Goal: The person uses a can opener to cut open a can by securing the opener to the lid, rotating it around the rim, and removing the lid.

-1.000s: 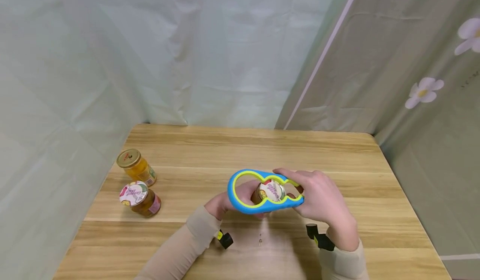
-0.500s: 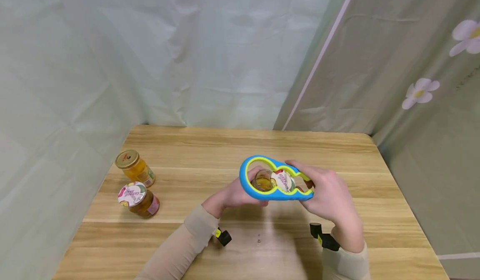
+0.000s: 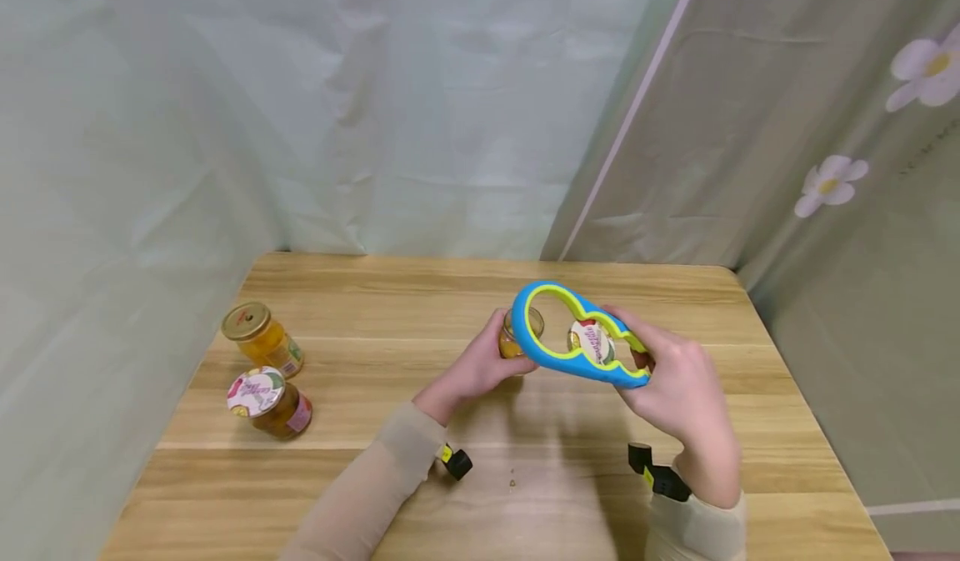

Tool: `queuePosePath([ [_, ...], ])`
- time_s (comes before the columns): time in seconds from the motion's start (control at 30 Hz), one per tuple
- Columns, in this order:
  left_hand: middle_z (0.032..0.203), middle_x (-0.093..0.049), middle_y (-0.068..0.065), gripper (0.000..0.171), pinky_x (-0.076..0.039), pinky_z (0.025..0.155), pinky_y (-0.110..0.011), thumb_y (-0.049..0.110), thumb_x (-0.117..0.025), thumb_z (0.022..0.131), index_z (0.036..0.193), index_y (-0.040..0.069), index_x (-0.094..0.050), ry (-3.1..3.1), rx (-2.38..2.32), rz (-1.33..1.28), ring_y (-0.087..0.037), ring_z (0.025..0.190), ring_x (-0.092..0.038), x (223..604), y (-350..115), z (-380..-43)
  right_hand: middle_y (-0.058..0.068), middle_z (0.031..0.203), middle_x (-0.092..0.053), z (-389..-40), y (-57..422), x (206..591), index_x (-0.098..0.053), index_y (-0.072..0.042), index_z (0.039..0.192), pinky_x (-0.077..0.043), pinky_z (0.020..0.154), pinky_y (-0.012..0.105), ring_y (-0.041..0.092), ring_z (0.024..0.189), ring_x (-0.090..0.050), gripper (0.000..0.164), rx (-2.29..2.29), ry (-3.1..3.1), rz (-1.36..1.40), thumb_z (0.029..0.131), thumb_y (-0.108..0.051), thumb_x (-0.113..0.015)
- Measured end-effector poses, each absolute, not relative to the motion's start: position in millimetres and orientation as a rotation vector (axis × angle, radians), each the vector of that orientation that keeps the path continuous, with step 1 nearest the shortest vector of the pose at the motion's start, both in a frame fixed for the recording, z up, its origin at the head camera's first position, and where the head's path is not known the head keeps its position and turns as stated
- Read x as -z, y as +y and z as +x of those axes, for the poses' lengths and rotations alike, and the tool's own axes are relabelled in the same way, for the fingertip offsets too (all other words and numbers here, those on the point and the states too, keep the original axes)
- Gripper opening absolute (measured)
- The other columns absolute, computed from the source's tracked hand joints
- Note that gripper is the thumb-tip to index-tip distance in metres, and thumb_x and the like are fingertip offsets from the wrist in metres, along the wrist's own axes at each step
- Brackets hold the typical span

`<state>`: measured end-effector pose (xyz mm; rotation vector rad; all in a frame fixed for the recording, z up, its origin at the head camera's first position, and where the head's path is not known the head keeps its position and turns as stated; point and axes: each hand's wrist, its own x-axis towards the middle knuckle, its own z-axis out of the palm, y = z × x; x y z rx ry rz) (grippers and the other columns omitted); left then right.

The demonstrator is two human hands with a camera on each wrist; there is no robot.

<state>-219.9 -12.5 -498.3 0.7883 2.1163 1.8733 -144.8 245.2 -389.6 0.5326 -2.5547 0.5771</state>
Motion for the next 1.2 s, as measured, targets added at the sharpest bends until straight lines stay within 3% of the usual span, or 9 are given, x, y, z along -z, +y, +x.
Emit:
queuePosePath([
  [0.27, 0.124, -0.056, -0.002, 0.059, -0.048, 0.1, -0.043, 0.027, -0.084, 0.081, 0.127, 0.015, -0.049, 2.232, -1.913, 0.529, -0.018, 0.113, -0.053, 514, -2, -236, -0.011, 0.061, -0.044, -145, 248, 390, -0.059, -0.036, 0.134, -0.032, 0.044, 0.029, 0.009, 0.051, -0.041, 0.073, -0.568, -2.553, 0.485, 0.065, -0.014, -0.071],
  [0.77, 0.12, -0.06, 0.006, 0.048, -0.054, 0.088, -0.037, 0.023, -0.082, 0.082, 0.124, 0.025, -0.061, 2.314, -1.945, 0.471, -0.013, 0.104, -0.056, 520, 23, -262, -0.01, 0.061, -0.044, -146, 254, 392, -0.059, -0.036, 0.135, -0.032, 0.044, 0.03, 0.009, 0.05, -0.04, 0.075, -0.559, -2.574, 0.455, 0.065, -0.012, -0.071],
  [1.2, 0.119, -0.063, 0.003, 0.06, -0.054, 0.089, -0.037, 0.02, -0.082, 0.082, 0.135, 0.023, -0.056, 2.377, -1.95, 0.458, -0.012, 0.103, -0.06, 529, 31, -277, -0.009, 0.061, -0.045, -147, 253, 394, -0.059, -0.037, 0.134, -0.032, 0.045, 0.03, 0.009, 0.051, -0.041, 0.077, -0.568, -2.602, 0.431, 0.063, -0.01, -0.071],
])
